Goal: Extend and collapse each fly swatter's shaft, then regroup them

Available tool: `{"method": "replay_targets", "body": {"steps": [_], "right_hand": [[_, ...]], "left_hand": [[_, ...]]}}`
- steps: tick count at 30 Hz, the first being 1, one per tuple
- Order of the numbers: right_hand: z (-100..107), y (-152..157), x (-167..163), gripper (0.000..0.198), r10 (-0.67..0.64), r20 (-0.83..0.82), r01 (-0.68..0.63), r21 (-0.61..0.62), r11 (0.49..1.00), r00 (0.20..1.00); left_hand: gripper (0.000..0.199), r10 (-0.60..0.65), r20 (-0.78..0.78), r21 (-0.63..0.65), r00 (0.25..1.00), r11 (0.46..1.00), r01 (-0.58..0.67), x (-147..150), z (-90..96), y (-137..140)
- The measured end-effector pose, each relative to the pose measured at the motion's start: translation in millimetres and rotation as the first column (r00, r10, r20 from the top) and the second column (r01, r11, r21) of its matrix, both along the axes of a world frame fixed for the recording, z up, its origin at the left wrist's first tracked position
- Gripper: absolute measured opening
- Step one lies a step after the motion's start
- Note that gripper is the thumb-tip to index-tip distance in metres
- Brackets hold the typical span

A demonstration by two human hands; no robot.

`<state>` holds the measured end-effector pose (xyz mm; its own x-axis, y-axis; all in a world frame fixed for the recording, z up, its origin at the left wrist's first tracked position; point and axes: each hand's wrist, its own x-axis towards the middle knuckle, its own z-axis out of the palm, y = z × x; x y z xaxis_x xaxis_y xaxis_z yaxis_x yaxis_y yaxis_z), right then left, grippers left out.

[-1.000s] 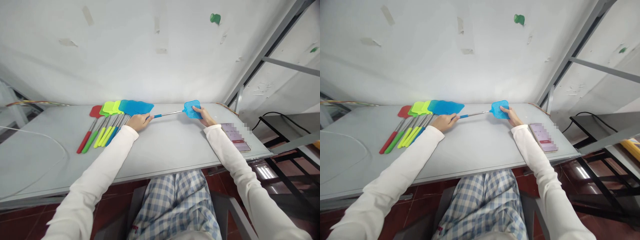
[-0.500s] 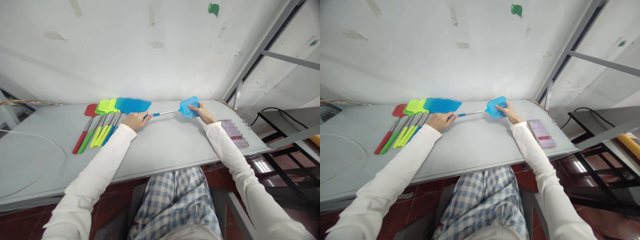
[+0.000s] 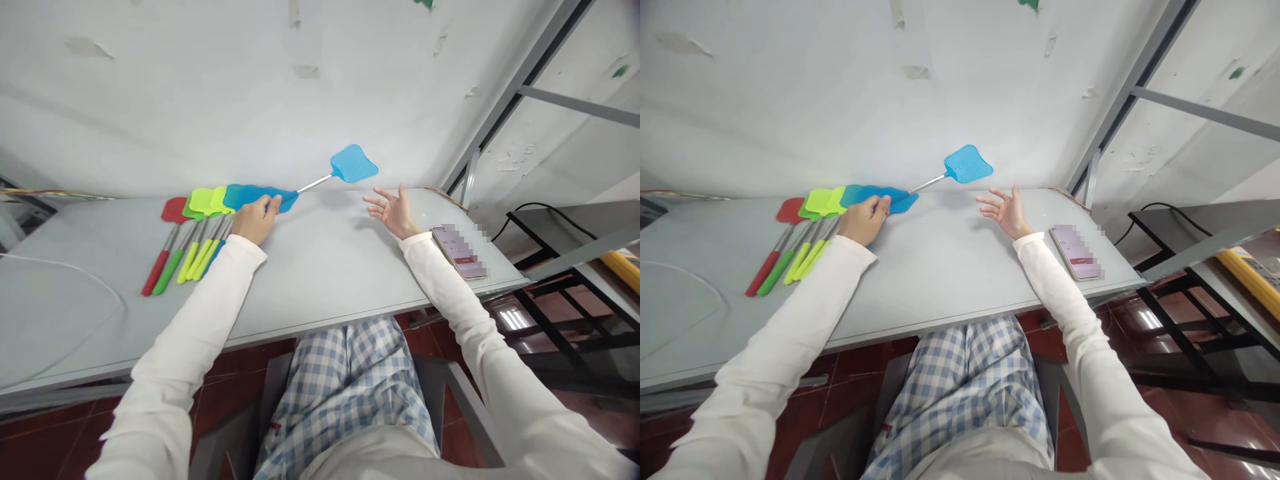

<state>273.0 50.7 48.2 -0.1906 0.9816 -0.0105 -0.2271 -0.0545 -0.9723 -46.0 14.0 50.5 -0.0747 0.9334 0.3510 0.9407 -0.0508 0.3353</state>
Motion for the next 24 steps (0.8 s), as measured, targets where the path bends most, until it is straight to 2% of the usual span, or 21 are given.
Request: {"method": "replay_targets", "body": {"steps": [3,6,10,12,14,16,19,20,22,24], "right_hand": [[-9,-9,-21,0.059,0.130,0.103,-0.132,0.013,0.991,0.986],[-20,-21,-47,0.051,0.187,0.186,-0.211,0.118,0.970,0.965],[-22,-35,-69,0.041,0.103,0.143,-0.135,0.242,0.961,0.984],[-19,-36,-70,0.040,0.060,0.120,-0.088,0.239,0.967,0.991],[-16,-31,-64,0.039,0.001,0.123,-0.029,0.222,0.975,0.992],[-16,-21,-54,0.036,-0.077,0.163,0.046,0.187,0.981,0.984],[-21,-6,-34,0.025,-0.161,0.352,0.123,0.129,0.984,0.922],[-23,-2,-27,0.019,-0.192,0.440,0.148,0.132,0.980,0.877],[-27,1,-16,0.009,-0.256,0.624,0.164,0.202,0.966,0.738],[-29,0,-8,0.016,-0.312,0.776,0.124,0.294,0.948,0.548]], "left_hand": [[0.048,-0.073,0.126,-0.005,0.989,0.997,0.075,18,-11.7,-3],[0.048,-0.240,0.193,-0.091,0.951,0.961,0.261,49,-25.3,-16],[0.044,-0.514,0.083,-0.203,0.854,0.830,0.520,84,-35.2,-40],[0.045,-0.615,0.017,-0.240,0.788,0.763,0.600,90,-35.2,-48],[0.044,-0.652,-0.008,-0.236,0.758,0.738,0.632,89,-33.3,-50],[0.043,-0.607,-0.026,-0.175,0.794,0.785,0.594,83,-31.1,-47],[0.038,-0.365,-0.090,-0.024,0.927,0.931,0.365,70,-29.5,-33],[0.036,-0.263,-0.114,0.027,0.958,0.963,0.267,64,-29.7,-27],[0.036,-0.072,-0.153,0.103,0.986,0.991,0.088,49,-31.1,-16],[0.041,0.098,-0.156,0.131,0.983,0.988,-0.078,30,-34.0,-6]]}}
